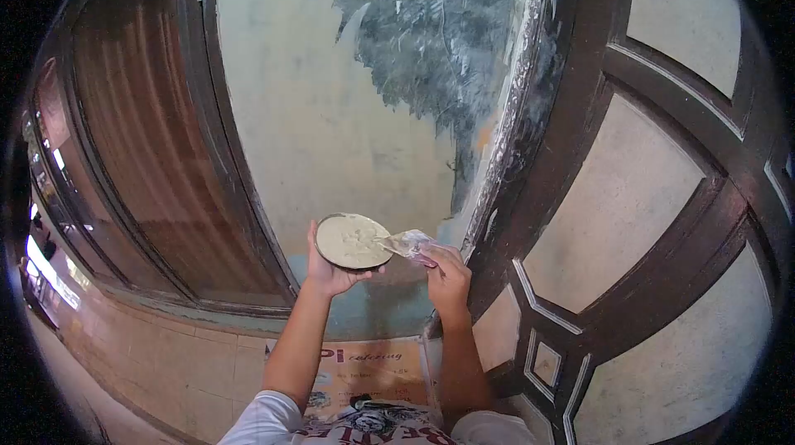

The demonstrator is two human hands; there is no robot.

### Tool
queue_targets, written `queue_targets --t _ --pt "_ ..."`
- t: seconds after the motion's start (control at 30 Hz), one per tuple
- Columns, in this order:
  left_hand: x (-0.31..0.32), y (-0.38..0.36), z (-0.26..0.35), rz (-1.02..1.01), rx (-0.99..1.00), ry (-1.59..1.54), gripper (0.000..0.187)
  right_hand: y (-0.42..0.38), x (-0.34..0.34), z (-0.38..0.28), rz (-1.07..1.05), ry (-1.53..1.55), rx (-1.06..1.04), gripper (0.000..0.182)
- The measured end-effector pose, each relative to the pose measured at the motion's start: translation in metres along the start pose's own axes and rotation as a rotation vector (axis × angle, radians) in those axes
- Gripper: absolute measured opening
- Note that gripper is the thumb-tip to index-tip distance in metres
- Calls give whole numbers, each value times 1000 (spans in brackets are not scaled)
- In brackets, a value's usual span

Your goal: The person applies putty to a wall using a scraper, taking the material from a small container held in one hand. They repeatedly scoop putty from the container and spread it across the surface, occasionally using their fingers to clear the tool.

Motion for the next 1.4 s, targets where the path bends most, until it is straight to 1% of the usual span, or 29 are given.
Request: queue_targets --t 0.03,0.1,0.13,0.17,0.2,0.33,0.4,0.43,0.57,0.6,0.63,0.7,0.73,0.87,1.07,1.17,1.33,1.4 --pt "2 0 1 7 5 -6 119 3 -2 -5 0 0 0 33" --pt "6 3 3 -21 6 5 119 11 0 -25 -91 -68 -55 30" --pt "4 4 4 -23 -2 23 119 13 -3 -31 -93 -73 -52 30" --pt "3 5 4 -27 -8 43 119 17 0 -39 -155 -118 -64 29" --pt "1 4 6 61 5 116 115 20 5 -45 -216 -161 -73 29" --pt "-5 6 8 77 18 104 117 27 5 -53 -243 -192 -67 30" --pt "-2 5 8 51 20 86 118 27 8 -49 -288 -178 -60 35" --pt "1 5 8 27 22 67 119 28 9 -49 -289 -177 -62 35" --pt "0 4 7 42 4 91 117 26 11 -51 -285 -197 -76 35" --pt "3 4 6 -6 -6 112 115 25 12 -50 -290 -191 -74 36" --pt "2 4 5 -6 -5 112 115 24 12 -50 -291 -191 -74 36" --pt "-8 -1 9 113 25 185 108 23 18 -48 -353 -140 -47 37" --pt "-10 -2 9 116 24 186 105 23 19 -48 -366 -127 -40 38" --pt "-10 -4 11 116 34 163 104 20 21 -52 -364 -108 -53 39" --pt "-19 -13 12 171 30 174 104 18 26 -55 -368 -94 -63 39" --pt "-21 -17 12 144 23 162 105 16 28 -58 -366 -83 -58 40" --pt "-27 -27 14 174 26 172 106 12 32 -63 -352 -56 -44 39" --pt "-32 -31 17 197 5 242 115 12 34 -68 -348 -56 -47 39"
Point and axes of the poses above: each hand's wrist, its own y-axis towards the middle knuckle, its own x-axis out of the palm, z = x × y, the point moved 9 cm from there along y, towards the middle knuckle, and after that the axes turned 14 degrees about -z, right-handed, at the moved point
